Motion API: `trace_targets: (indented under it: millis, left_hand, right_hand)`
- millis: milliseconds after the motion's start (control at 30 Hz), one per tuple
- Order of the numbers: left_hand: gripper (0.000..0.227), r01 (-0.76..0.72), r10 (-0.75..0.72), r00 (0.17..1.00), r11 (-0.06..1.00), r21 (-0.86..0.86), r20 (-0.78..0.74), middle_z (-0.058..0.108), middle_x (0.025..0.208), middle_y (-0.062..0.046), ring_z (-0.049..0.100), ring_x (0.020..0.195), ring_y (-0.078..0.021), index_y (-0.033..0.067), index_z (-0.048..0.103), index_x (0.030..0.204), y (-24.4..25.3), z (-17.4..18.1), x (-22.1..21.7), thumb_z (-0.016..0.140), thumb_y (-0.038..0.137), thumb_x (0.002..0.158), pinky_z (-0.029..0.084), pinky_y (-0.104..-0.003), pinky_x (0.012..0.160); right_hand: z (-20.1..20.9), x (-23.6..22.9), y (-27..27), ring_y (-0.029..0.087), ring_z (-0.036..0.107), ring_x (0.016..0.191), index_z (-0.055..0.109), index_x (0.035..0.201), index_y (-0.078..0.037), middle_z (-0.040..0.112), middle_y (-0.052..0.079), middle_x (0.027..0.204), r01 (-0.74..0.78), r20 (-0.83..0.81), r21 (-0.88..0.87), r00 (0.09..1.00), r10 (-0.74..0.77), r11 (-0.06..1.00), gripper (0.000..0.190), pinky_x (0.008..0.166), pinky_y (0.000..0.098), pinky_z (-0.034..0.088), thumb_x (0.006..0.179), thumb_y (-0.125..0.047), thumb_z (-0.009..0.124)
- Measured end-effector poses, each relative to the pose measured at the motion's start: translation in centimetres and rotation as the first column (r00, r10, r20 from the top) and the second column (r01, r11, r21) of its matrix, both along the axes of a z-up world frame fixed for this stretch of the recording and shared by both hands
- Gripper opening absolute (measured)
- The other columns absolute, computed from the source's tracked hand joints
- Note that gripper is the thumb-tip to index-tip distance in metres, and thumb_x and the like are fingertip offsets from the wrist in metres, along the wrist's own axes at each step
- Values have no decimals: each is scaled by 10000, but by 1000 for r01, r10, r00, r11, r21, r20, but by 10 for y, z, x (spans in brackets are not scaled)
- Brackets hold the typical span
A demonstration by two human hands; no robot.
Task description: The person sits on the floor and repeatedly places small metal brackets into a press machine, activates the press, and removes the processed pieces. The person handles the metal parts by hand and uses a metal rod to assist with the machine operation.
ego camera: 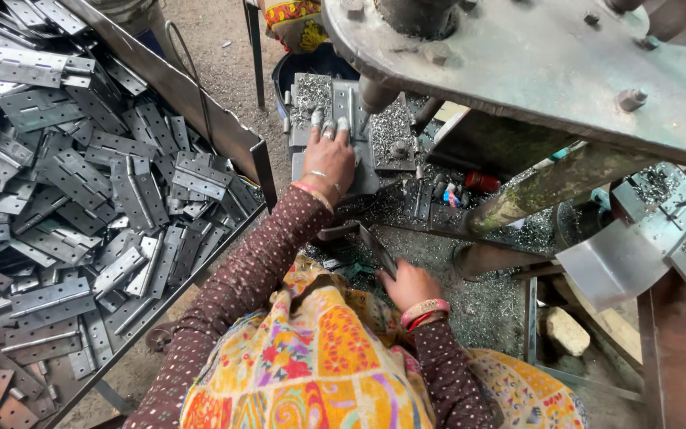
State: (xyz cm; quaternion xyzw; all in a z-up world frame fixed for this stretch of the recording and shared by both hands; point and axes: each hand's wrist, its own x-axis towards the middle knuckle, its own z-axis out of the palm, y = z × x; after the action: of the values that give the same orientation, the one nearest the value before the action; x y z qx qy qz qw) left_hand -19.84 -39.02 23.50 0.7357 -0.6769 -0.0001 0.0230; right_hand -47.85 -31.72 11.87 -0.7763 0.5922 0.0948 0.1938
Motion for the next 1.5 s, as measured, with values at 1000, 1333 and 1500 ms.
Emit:
trace_targets:
  millis: [1000, 1333, 1500]
  left_hand:
    - [415, -440, 513, 823, 847, -300, 243, 554, 1390, -166, 585, 1241, -403, 95, 579, 1319, 115, -156, 168, 666, 213, 931, 526, -426, 942]
    - [244, -286, 139, 955, 666, -689, -262, 631, 1337, -147, 660, 1127, -350, 37, 610, 1265, 187, 22, 77, 582, 41, 1023, 557, -412, 934]
    - [350, 172, -147, 984, 701, -692, 95, 625, 1313, -170, 638, 1171, -309, 50, 625, 1285, 136, 34, -6, 619, 177, 958, 469, -533, 1075]
  right_hand:
    - [39, 12, 3, 462, 692, 858, 651, 985, -123, 734, 212, 855, 7, 16, 13, 1000, -7, 1000, 480, 727, 576, 520, 880, -590, 614]
    - [29, 10, 5, 444, 700, 788, 640, 990, -132, 722, 200, 792, -10, 37, -20, 999, 11, 1000, 499, 696, 568, 527, 865, -615, 608]
    - [30, 9, 4, 430, 703, 759, 631, 999, -107, 715, 194, 777, -54, 59, -49, 997, 57, 997, 530, 674, 563, 527, 883, -622, 592]
